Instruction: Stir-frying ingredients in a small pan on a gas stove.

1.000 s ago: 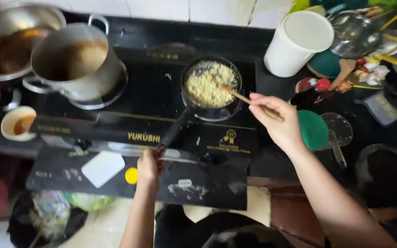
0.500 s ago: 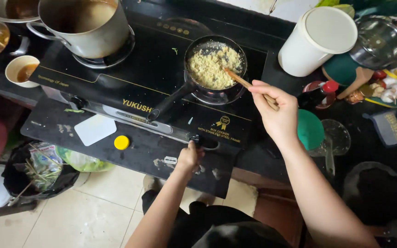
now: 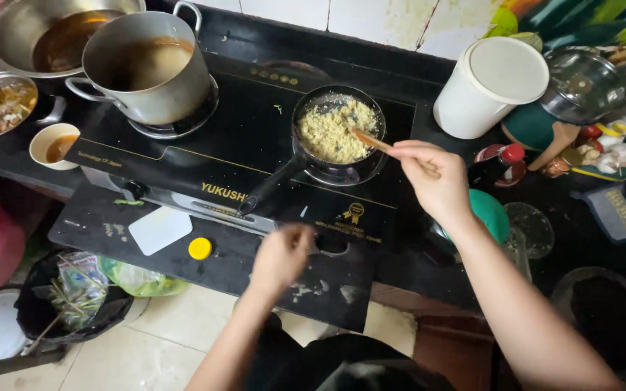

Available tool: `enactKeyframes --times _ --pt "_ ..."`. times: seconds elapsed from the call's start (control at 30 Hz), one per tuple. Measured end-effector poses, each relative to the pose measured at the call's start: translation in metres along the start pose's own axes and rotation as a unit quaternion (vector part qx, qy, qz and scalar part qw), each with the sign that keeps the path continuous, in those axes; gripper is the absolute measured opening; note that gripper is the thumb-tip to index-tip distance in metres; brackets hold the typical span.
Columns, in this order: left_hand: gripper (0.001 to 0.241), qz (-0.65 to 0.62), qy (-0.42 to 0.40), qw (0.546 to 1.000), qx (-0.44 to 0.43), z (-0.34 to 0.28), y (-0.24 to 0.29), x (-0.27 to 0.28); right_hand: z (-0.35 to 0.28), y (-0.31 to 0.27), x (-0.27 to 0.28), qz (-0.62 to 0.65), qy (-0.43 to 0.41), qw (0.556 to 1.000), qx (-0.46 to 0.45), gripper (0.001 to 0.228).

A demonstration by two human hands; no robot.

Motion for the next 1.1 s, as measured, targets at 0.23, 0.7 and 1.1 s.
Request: enactKeyframes --times 0.23,0.7,1.1 --pt "0.042 0.33 0.191 0.906 -0.183 0.052 0.015 0.078 -0.015 -0.016 -0.017 0.12 0.009 0.992 -0.031 0.019" --pt "0.054 0.169 -0.063 0.982 -0.051 0.107 -0.052 0.056 -0.002 0.017 -0.029 0.039 0.106 0.993 0.018 0.023" --pt "0.055 0.09 -0.099 0.99 -0.036 0.097 -0.023 0.085 -0.055 -0.021 -0.111 0.035 0.078 0.996 0.034 0.025"
Point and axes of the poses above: each hand's wrist, its own z-axis towards the middle knuckle, its own x-axis out of the back of the hand, y = z × x, the point moved 6 cm from there along z, towards the middle knuckle, and after that the axes turned 14 degrees about -x, right-handed, at the moved point
